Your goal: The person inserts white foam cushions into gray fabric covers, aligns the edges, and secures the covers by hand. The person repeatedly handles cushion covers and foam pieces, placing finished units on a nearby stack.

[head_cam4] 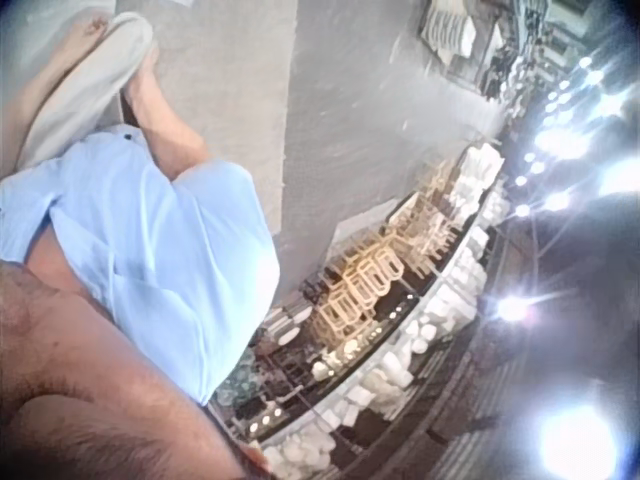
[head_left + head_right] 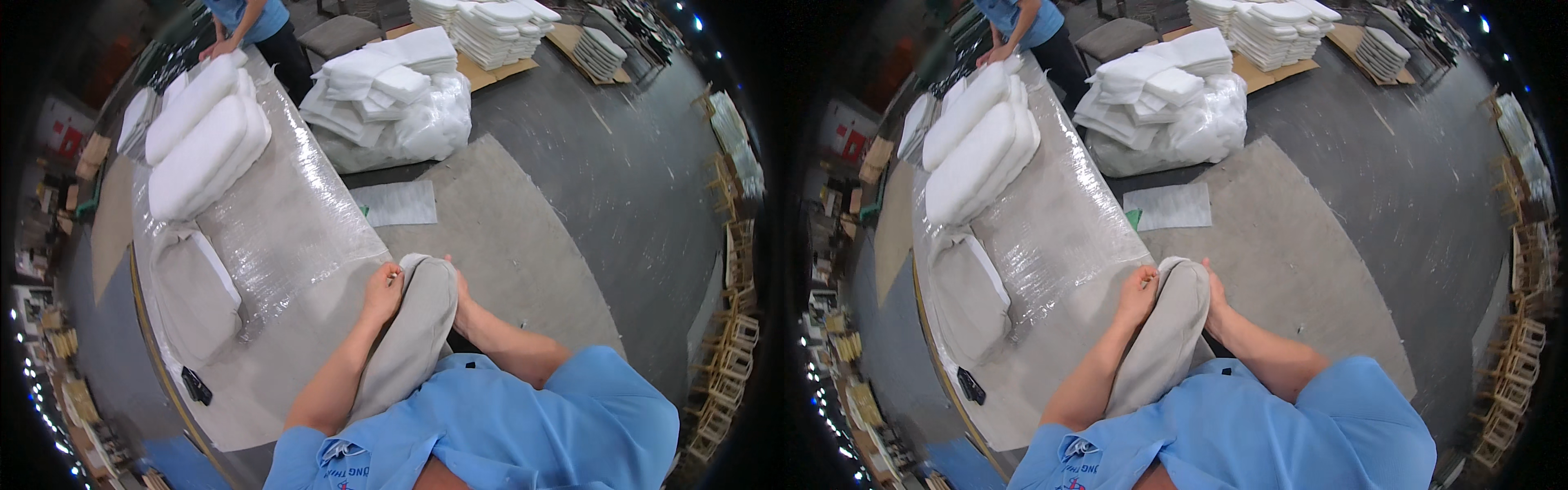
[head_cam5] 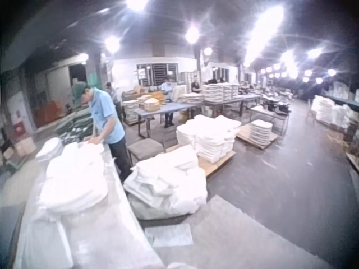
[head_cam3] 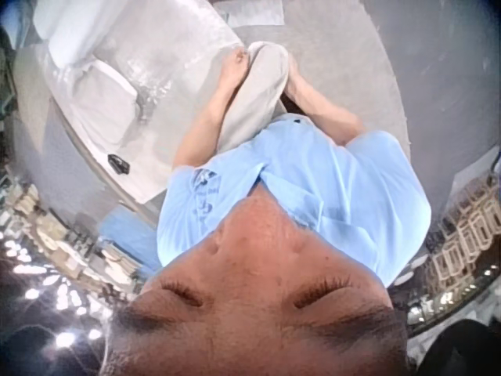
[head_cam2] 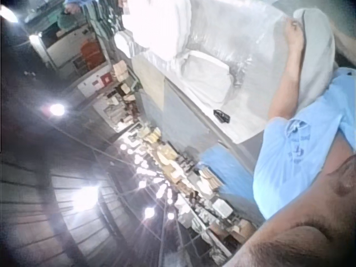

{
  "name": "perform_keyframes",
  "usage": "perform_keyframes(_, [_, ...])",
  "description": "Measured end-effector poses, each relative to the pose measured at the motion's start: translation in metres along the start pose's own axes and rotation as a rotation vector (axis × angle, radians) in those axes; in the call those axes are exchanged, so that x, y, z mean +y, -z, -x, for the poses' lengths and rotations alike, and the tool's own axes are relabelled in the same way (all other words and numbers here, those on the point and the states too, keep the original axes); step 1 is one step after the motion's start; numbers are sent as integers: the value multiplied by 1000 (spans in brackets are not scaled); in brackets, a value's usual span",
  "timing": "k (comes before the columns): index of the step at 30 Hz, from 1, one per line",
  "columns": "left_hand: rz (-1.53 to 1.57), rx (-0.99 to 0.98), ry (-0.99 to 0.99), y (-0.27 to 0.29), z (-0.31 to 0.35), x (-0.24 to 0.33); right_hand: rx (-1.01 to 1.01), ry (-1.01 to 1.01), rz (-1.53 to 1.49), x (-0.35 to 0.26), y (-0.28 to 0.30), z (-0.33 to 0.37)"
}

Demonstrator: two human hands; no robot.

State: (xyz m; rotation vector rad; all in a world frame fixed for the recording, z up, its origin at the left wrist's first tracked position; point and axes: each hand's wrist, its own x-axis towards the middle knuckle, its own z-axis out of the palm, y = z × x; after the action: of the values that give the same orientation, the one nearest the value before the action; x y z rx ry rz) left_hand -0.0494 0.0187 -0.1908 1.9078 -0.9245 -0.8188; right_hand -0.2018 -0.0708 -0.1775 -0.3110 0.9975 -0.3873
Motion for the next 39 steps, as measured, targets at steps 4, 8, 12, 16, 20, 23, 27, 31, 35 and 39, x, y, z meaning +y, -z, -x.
perform_keyframes(4, [303,-467,547,44,12,4,-177,-211,-121,7,24,-23])
perform_keyframes(8, [113,-558,569,53,26,6,-671,-460,-428,20,56,-54])
perform_keyframes(12, [-284,-235,219,33,38,-10,-348,-363,86,7,22,-29])
perform_keyframes(16, [-331,-169,287,23,36,-3,-242,-406,191,-1,22,-30])
perform_keyframes(20, [-322,-138,279,16,28,-2,-195,-437,215,-1,22,-36])
perform_keyframes(23, [-338,-120,280,6,17,-6,-163,-432,204,3,21,-39])
perform_keyframes(27, [-346,-89,279,0,-1,-13,-147,-411,164,10,17,-42])
perform_keyframes(31, [-347,-62,168,11,-2,-14,-130,-383,116,14,21,-42])
perform_keyframes(35, [-344,-62,157,11,3,-15,-132,-357,94,16,24,-48])
perform_keyframes(39, [-351,-81,202,10,1,-14,-114,-355,81,21,24,-49])
